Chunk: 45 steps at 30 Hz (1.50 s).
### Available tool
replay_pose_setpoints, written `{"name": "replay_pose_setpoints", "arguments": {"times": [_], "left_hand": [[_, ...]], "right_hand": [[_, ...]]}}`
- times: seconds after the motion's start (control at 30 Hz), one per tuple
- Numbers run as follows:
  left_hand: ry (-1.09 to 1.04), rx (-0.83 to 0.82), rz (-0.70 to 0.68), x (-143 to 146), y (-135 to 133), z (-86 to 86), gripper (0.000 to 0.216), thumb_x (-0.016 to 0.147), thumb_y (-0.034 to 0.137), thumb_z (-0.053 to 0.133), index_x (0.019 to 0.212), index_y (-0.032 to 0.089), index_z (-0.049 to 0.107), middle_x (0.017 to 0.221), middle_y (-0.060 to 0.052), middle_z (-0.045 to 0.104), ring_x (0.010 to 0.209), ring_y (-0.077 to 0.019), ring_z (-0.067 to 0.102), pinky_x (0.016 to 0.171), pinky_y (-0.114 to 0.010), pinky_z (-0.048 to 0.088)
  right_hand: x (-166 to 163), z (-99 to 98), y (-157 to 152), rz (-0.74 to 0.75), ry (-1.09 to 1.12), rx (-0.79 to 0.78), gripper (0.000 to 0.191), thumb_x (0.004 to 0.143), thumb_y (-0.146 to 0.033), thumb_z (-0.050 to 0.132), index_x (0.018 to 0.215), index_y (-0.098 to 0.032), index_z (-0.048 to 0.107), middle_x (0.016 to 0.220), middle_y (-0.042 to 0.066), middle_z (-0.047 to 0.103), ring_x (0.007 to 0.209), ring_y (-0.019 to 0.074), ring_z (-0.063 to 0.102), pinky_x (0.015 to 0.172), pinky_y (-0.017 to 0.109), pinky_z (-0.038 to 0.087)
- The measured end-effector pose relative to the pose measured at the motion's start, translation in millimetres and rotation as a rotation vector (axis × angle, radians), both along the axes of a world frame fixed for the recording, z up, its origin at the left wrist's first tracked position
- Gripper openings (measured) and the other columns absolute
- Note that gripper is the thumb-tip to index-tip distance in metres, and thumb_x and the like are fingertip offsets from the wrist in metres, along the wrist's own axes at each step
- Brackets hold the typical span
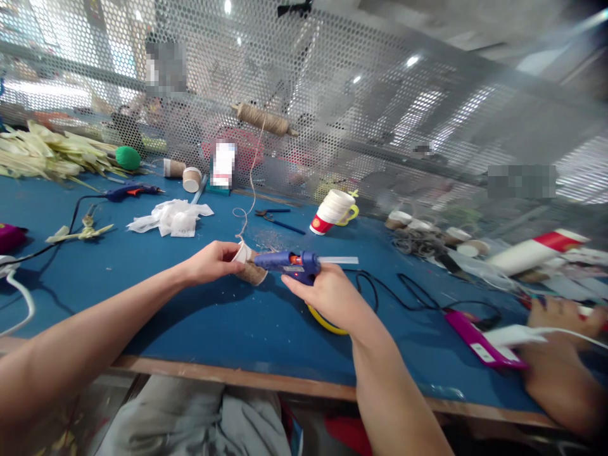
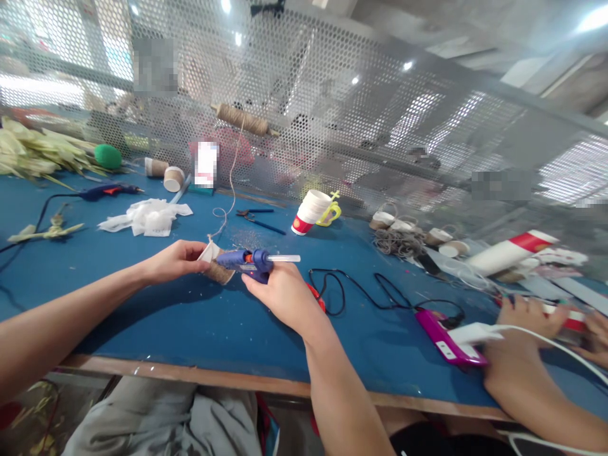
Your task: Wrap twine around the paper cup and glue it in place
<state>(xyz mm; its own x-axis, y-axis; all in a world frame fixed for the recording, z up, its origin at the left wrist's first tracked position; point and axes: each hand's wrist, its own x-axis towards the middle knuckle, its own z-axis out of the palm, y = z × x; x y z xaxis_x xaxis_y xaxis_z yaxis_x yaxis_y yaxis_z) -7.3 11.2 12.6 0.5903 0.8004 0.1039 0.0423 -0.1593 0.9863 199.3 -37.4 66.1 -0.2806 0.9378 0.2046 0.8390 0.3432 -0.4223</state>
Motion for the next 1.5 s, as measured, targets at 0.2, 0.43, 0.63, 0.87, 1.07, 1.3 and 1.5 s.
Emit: {"name": "replay_pose_setpoints", "arguments": {"times": [0.2,0.43,0.63,0.87,1.07,1.3,1.5], "left_hand": [[0.045,0.056,0.021,-1.2,0.8,-2.5,0.031,0.067,0.025,0.056,0.094,0.010,0.058,0.089,-0.005,0.064,0.086,-0.0205,0.056,0.077,-0.031,0.042],[0.052,0.086,-0.012,-2.4,2.9,-4.8,0.031,0.070,0.022,0.051,0.098,0.009,0.056,0.091,-0.005,0.062,0.086,-0.0188,0.056,0.078,-0.030,0.041],[0.118,0.129,-0.010,-3.1,0.6,-0.9,0.033,0.070,0.021,0.050,0.100,0.010,0.055,0.092,-0.004,0.062,0.085,-0.0183,0.055,0.076,-0.027,0.041],[0.145,0.186,-0.019,-4.5,1.6,-1.5,0.033,0.071,0.020,0.048,0.101,0.009,0.055,0.093,-0.006,0.062,0.083,-0.0182,0.055,0.074,-0.027,0.041],[0.193,0.241,0.002,-5.6,0.7,-0.6,0.031,0.069,0.020,0.049,0.098,0.011,0.057,0.090,-0.004,0.063,0.083,-0.0183,0.055,0.072,-0.025,0.041],[0.234,0.279,0.009,-5.7,0.1,0.1,0.029,0.071,0.022,0.049,0.097,0.011,0.058,0.088,-0.003,0.063,0.079,-0.0179,0.056,0.069,-0.023,0.042],[0.243,0.318,0.021,-5.7,0.4,-0.8,0.029,0.071,0.022,0.048,0.096,0.011,0.058,0.086,-0.003,0.063,0.078,-0.0175,0.056,0.068,-0.023,0.041]], "right_hand": [[1.8,-1.1,0.2,-0.002,0.000,0.014,0.019,0.072,-0.033,0.049,0.067,-0.016,0.056,0.063,0.002,0.060,0.058,0.0145,0.053,0.058,0.025,0.041],[1.2,-0.1,0.6,-0.019,0.010,0.015,0.018,0.072,-0.032,0.049,0.068,-0.016,0.057,0.065,0.003,0.062,0.059,0.0149,0.054,0.058,0.025,0.041],[0.4,2.0,-1.5,0.021,0.012,-0.022,0.017,0.072,-0.032,0.049,0.063,-0.018,0.055,0.056,0.000,0.058,0.056,0.0142,0.052,0.056,0.025,0.041],[0.4,5.3,0.9,-0.043,0.036,-0.022,0.020,0.071,-0.033,0.049,0.057,-0.018,0.051,0.043,-0.002,0.050,0.047,0.0132,0.049,0.050,0.025,0.038],[2.6,3.9,3.9,-0.084,0.075,-0.071,0.022,0.070,-0.034,0.049,0.055,-0.018,0.048,0.040,-0.002,0.048,0.043,0.0122,0.047,0.047,0.024,0.037],[4.3,4.8,0.5,-0.037,0.131,-0.134,0.020,0.070,-0.035,0.050,0.061,-0.017,0.051,0.040,-0.004,0.047,0.038,0.0100,0.042,0.044,0.023,0.036],[6.2,1.6,4.5,-0.101,0.137,-0.135,0.023,0.069,-0.037,0.051,0.060,-0.017,0.049,0.041,-0.003,0.048,0.038,0.0103,0.045,0.044,0.023,0.037]]}}
